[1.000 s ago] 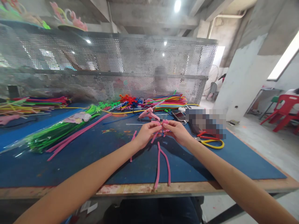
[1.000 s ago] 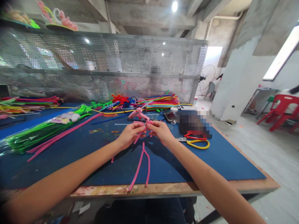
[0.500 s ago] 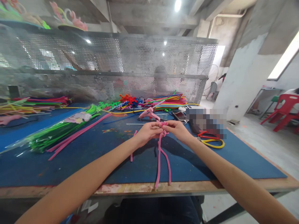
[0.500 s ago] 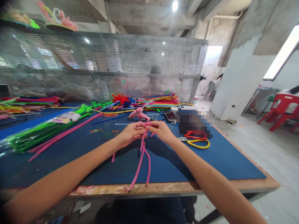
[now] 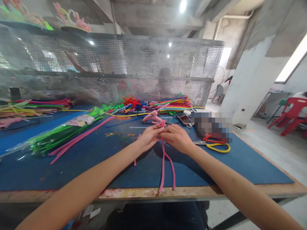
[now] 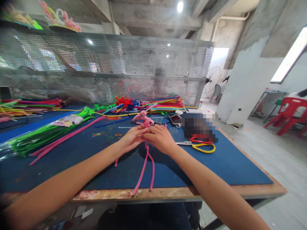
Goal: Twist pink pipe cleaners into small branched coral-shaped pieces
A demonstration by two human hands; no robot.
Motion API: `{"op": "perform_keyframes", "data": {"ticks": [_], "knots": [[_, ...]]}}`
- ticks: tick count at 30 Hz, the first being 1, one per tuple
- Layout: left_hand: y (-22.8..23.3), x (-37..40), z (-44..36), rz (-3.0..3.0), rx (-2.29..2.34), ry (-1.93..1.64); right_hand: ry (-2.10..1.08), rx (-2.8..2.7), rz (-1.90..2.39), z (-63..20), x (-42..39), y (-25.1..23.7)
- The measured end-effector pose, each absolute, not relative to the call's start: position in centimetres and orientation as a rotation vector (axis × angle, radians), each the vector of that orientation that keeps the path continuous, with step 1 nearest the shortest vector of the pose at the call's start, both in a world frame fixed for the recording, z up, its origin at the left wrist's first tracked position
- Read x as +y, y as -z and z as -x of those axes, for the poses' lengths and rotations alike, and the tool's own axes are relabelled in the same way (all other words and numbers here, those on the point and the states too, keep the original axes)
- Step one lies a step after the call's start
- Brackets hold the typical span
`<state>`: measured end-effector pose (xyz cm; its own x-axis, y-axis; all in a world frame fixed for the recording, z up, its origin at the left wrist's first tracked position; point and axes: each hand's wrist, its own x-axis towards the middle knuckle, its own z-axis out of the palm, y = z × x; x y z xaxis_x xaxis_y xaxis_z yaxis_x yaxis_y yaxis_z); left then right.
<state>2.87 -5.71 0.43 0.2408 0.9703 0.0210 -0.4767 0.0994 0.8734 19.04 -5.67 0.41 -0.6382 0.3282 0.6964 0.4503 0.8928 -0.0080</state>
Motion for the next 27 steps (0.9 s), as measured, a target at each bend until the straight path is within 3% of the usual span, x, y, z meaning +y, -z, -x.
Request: {"op": "perform_keyframes", "data": {"ticks": [3, 8, 11, 14, 21, 27], "knots": [[-0.2, -5.7, -3.0, -0.907, 0.753, -1.234, 0.124, -2.249, 0.562, -18.6, -5.6, -0.2], [-0.5, -5.7, -3.2, -0.925, 0.794, -1.287, -0.533, -1.790, 0.708, -18.5, -4.6, 0.3], [-0.6, -5.6, -3.3, -0.977, 0.761, -1.242, -0.717, -1.708, 0.815, -19.2, -4.0, -0.1], [-0.6, -5.6, -3.2, -1.038, 0.761, -1.173, -0.535, -1.880, 0.753, -20.4, -3.4, -0.9], [-0.5, -5.8, -3.1, -1.069, 0.787, -1.181, 0.310, -2.149, 0.615, -21.7, -3.4, -1.6], [-0.2, -6.4, -3.6, -1.127, 0.775, -1.214, 0.393, -2.015, 0.688, -20.3, -4.6, -0.6]]}}
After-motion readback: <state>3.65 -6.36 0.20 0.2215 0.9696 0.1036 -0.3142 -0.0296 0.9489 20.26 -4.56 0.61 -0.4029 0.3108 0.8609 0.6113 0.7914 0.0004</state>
